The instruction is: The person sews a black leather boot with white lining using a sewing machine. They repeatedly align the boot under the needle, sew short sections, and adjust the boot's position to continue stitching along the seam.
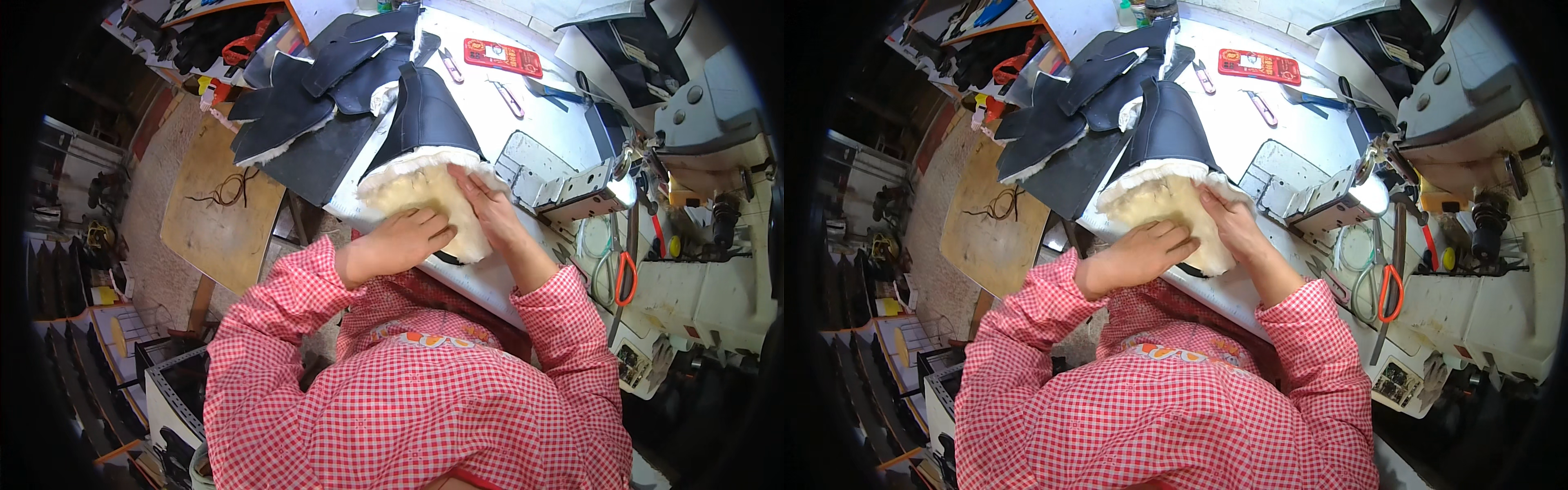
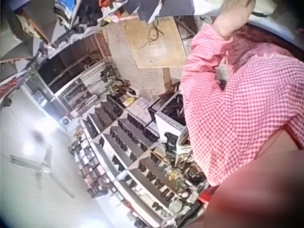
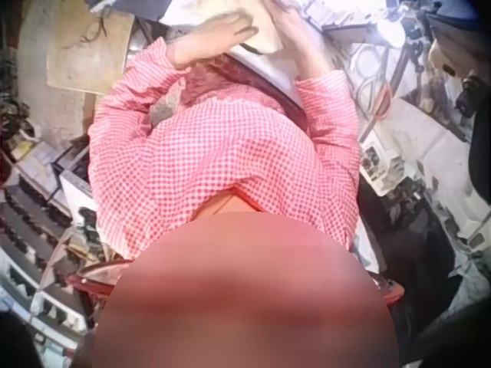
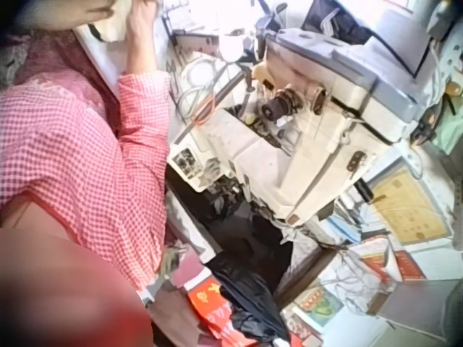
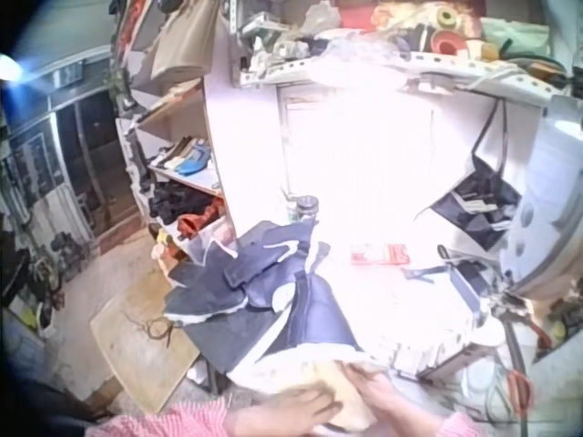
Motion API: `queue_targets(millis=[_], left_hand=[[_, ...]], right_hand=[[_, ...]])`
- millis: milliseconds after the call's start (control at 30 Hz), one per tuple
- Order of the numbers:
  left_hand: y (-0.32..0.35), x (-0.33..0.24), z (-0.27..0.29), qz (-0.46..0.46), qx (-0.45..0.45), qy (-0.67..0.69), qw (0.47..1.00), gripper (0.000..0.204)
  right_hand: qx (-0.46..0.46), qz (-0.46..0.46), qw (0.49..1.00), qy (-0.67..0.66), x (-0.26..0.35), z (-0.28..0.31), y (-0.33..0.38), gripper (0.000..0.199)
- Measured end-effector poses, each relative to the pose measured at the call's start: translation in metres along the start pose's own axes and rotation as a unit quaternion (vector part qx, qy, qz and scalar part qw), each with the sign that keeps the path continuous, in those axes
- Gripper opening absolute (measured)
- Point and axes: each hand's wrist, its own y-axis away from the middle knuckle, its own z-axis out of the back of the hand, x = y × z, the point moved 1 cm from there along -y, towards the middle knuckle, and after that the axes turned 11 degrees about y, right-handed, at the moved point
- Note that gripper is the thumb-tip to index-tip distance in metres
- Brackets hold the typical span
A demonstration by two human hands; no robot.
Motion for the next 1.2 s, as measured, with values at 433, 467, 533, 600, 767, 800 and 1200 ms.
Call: queue_targets(millis=[433,467,533,600,767,800,1200], left_hand=[[0.024,0.021,0.005,0.063,-0.021,0.059,0.996,0.018],[0.026,0.021,0.003,0.099,-0.020,0.082,0.991,0.021],[0.033,0.016,0.002,0.098,-0.094,0.073,0.988,0.026],[0.039,0.011,0.000,0.119,-0.122,0.080,0.982,0.034],[0.044,0.006,-0.005,0.175,-0.130,0.081,0.973,0.040],[0.044,0.008,-0.005,0.184,-0.145,0.070,0.970,0.038],[0.050,0.043,0.016,0.134,-0.292,-0.048,0.946,0.029]], right_hand=[[0.000,0.180,0.687,0.704,-0.004,-0.019,0.019,0.060],[0.005,0.159,0.679,0.716,-0.003,-0.022,0.020,0.062],[0.014,0.156,0.683,0.714,0.000,-0.022,0.023,0.063],[0.040,0.120,0.685,0.718,0.003,-0.021,0.024,0.065],[0.082,0.086,0.667,0.735,0.012,-0.013,0.019,0.066],[0.087,0.085,0.658,0.743,0.012,-0.014,0.018,0.065],[-0.025,0.270,0.708,0.652,-0.020,-0.070,-0.007,0.037]])
